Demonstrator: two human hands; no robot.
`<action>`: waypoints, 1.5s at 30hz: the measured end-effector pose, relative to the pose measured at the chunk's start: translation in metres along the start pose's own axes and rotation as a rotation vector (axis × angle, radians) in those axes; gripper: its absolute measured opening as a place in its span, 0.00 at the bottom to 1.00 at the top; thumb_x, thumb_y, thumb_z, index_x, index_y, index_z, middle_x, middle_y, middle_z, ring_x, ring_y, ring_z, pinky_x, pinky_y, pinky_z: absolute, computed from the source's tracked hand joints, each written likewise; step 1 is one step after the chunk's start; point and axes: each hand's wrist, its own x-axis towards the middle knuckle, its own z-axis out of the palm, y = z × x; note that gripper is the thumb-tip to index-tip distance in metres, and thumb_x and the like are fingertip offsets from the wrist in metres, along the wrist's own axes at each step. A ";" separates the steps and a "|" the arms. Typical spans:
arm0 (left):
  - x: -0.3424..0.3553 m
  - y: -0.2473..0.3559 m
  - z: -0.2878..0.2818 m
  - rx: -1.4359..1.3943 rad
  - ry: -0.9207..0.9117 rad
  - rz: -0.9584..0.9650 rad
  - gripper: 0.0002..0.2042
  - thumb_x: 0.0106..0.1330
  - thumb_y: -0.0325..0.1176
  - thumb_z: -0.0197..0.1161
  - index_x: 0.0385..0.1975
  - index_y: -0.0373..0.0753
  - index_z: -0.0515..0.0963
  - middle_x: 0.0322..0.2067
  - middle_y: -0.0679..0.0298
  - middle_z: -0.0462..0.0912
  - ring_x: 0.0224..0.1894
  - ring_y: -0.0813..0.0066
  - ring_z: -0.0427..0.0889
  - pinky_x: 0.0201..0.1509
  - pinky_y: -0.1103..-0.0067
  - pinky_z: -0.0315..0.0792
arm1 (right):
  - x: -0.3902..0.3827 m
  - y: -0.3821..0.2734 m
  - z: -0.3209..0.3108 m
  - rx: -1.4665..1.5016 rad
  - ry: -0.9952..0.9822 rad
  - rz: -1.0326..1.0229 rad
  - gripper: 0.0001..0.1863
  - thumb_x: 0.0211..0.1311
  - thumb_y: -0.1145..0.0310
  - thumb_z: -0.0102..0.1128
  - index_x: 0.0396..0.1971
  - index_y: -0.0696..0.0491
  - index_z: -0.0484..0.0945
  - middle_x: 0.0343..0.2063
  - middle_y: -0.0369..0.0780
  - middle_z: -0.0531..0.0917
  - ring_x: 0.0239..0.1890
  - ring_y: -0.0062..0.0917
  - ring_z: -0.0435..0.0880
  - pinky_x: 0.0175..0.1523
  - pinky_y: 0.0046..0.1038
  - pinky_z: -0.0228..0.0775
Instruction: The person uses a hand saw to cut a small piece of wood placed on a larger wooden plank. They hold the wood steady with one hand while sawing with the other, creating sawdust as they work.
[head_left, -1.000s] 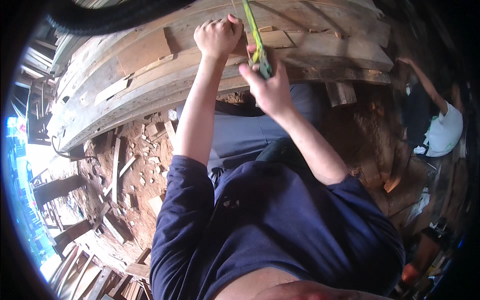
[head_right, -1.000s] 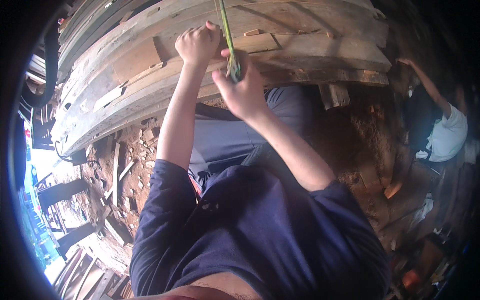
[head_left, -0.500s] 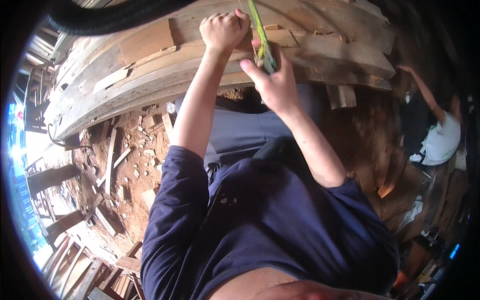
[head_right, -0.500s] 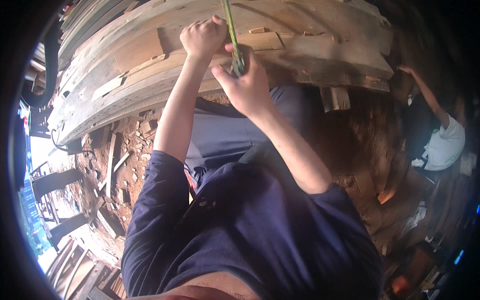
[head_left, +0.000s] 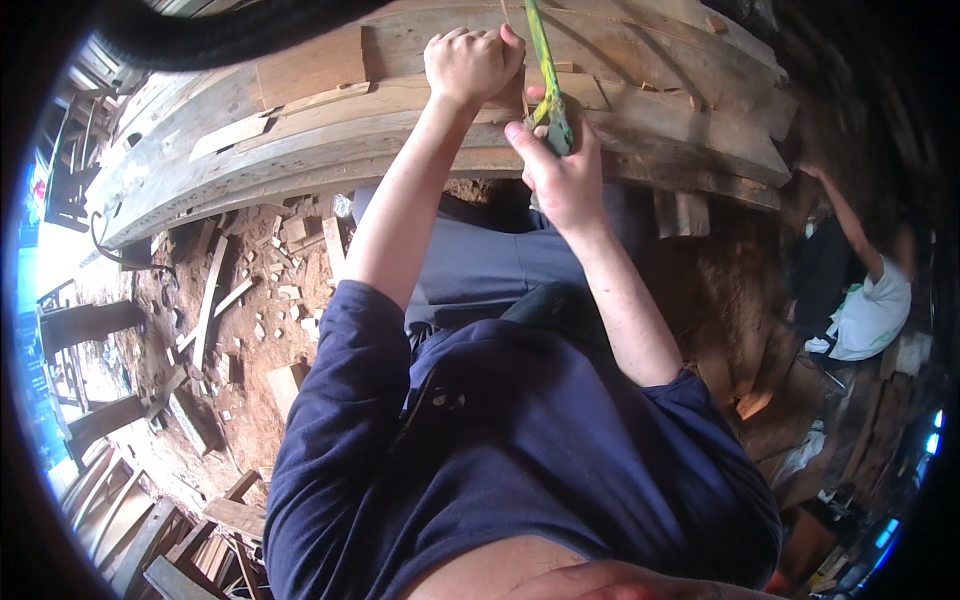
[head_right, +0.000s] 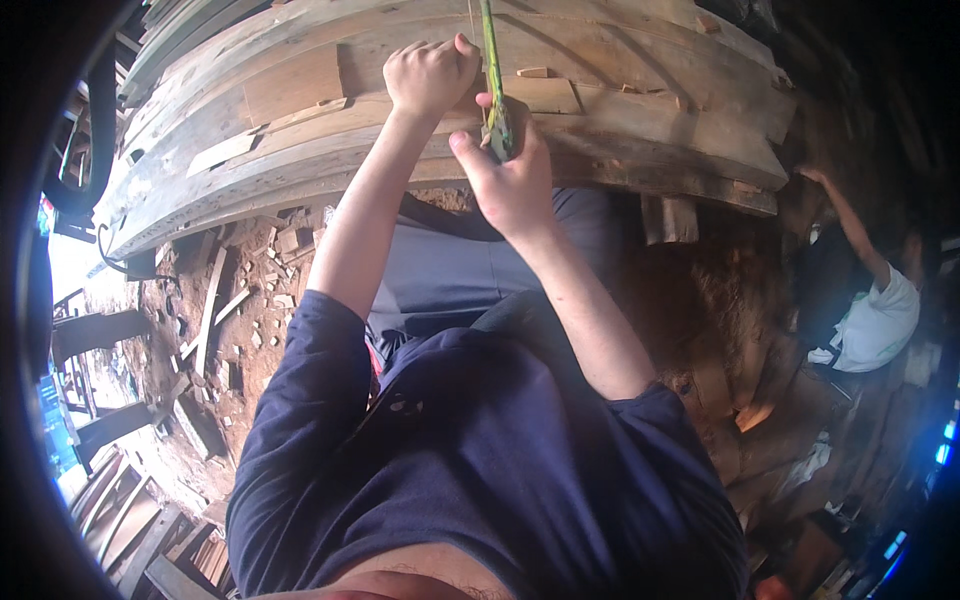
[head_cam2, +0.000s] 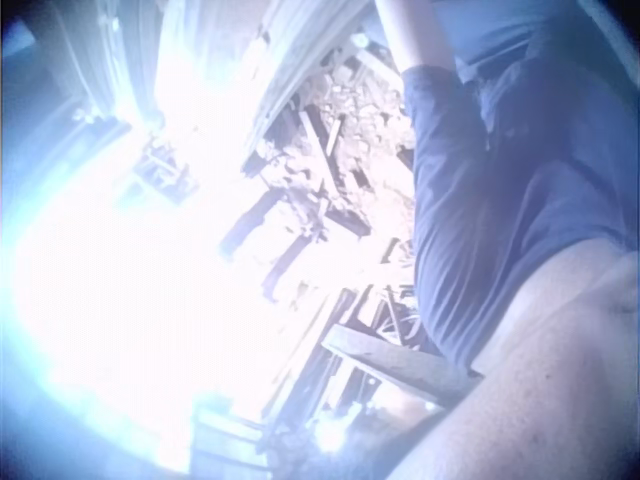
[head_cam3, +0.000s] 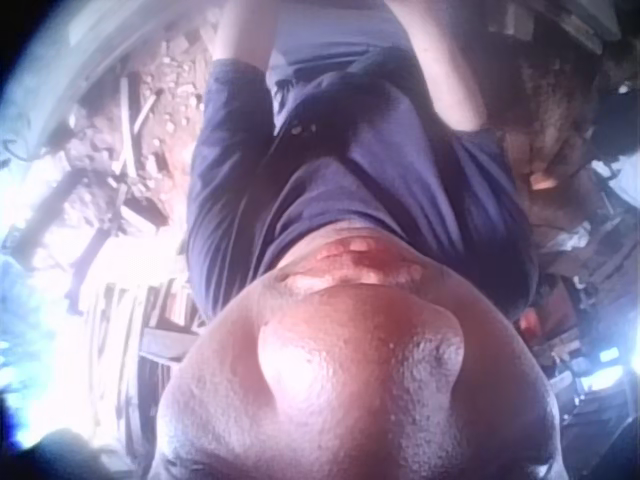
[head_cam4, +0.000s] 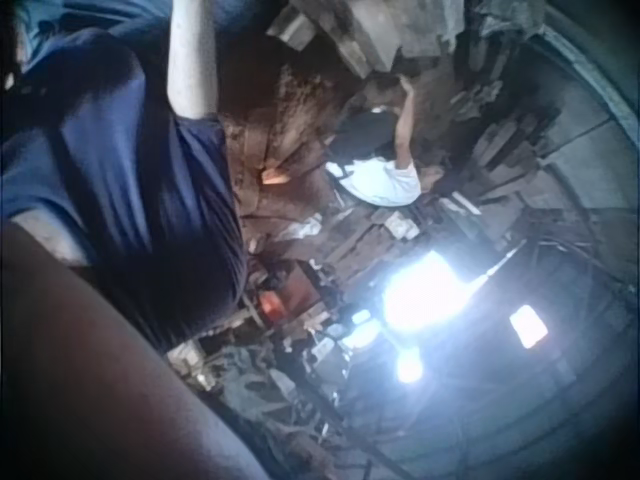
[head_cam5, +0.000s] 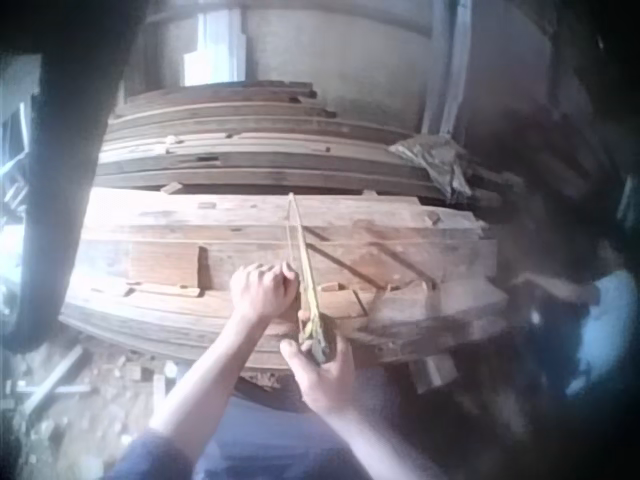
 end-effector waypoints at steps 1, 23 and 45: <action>0.002 -0.001 0.003 0.054 -0.061 -0.029 0.23 0.68 0.42 0.62 0.06 0.48 0.77 0.09 0.65 0.79 0.15 0.64 0.84 0.21 0.69 0.75 | -0.008 0.000 0.003 -0.033 0.022 0.029 0.23 0.69 0.68 0.73 0.61 0.55 0.77 0.24 0.28 0.75 0.25 0.12 0.74 0.33 0.24 0.67; 0.001 -0.002 0.011 0.075 -0.020 -0.056 0.23 0.66 0.41 0.62 0.05 0.48 0.76 0.07 0.66 0.76 0.13 0.65 0.81 0.21 0.69 0.73 | -0.084 -0.015 -0.011 0.035 -0.038 0.073 0.24 0.73 0.74 0.68 0.65 0.54 0.72 0.24 0.25 0.73 0.26 0.07 0.71 0.35 0.16 0.63; -0.007 0.006 -0.001 -0.052 0.062 0.015 0.23 0.67 0.41 0.62 0.06 0.49 0.76 0.08 0.66 0.77 0.14 0.66 0.82 0.21 0.69 0.74 | -0.049 -0.016 -0.029 0.128 -0.040 0.107 0.22 0.72 0.70 0.71 0.62 0.53 0.78 0.25 0.26 0.77 0.22 0.10 0.73 0.27 0.20 0.65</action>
